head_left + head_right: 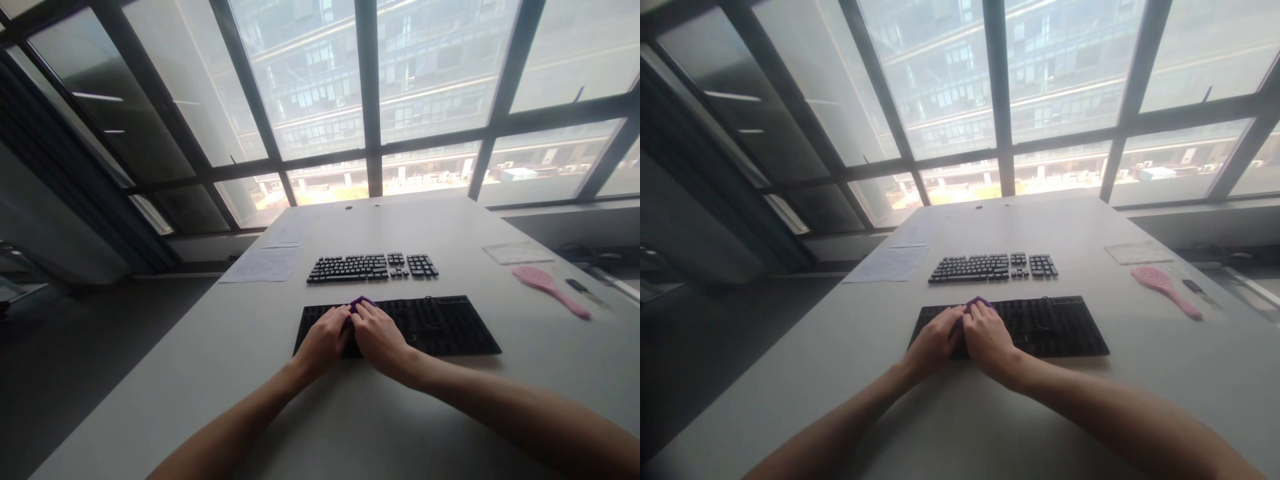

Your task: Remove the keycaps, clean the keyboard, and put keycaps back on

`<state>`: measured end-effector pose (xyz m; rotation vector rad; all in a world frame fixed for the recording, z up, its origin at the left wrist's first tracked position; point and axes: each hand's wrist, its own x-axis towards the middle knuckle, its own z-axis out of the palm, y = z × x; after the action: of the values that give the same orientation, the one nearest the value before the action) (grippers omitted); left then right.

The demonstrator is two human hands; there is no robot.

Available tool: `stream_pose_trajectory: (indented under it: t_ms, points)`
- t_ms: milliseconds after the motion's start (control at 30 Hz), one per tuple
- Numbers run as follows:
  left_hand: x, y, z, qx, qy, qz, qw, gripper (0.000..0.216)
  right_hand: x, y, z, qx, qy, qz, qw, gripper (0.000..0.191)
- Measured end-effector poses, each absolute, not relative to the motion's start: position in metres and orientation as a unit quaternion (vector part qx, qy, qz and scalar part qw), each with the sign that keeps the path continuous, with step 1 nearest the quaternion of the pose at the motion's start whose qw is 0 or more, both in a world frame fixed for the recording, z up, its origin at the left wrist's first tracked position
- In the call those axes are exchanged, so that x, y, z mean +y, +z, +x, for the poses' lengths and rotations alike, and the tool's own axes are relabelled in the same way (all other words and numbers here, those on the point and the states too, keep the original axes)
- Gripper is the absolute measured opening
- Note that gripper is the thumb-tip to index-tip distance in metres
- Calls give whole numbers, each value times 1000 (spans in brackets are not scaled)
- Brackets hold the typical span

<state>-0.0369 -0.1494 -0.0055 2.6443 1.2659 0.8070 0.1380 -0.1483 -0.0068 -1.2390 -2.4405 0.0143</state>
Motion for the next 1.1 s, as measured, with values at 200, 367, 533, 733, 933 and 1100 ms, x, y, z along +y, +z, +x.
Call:
stream_pose_trajectory:
  t_ms: [200, 367, 533, 733, 933, 1100]
  points:
    - [-149, -16, -45, 425, 251, 866, 80, 56, -141, -20, 139, -880, 15, -437, 185, 52]
    - [-149, -17, -47, 389, 217, 893, 69, 67, -141, -15, 141, -891, 42, -419, 170, 47]
    - [-153, -6, -45, 363, 190, 910, 67, 96, -144, -9, 141, -886, 60, -428, 169, 51]
    - [-159, -5, -41, 373, 178, 910, 29, 97, -153, -1, 145, -871, 101, -438, 199, 42]
    - [-170, -13, -38, 378, 203, 902, -53, 51, -171, 4, 140, -889, 83, -411, 185, 43]
    - [-169, -17, -40, 373, 217, 900, -64, 44, -175, 1, 134, -899, 51, -405, 159, 45]
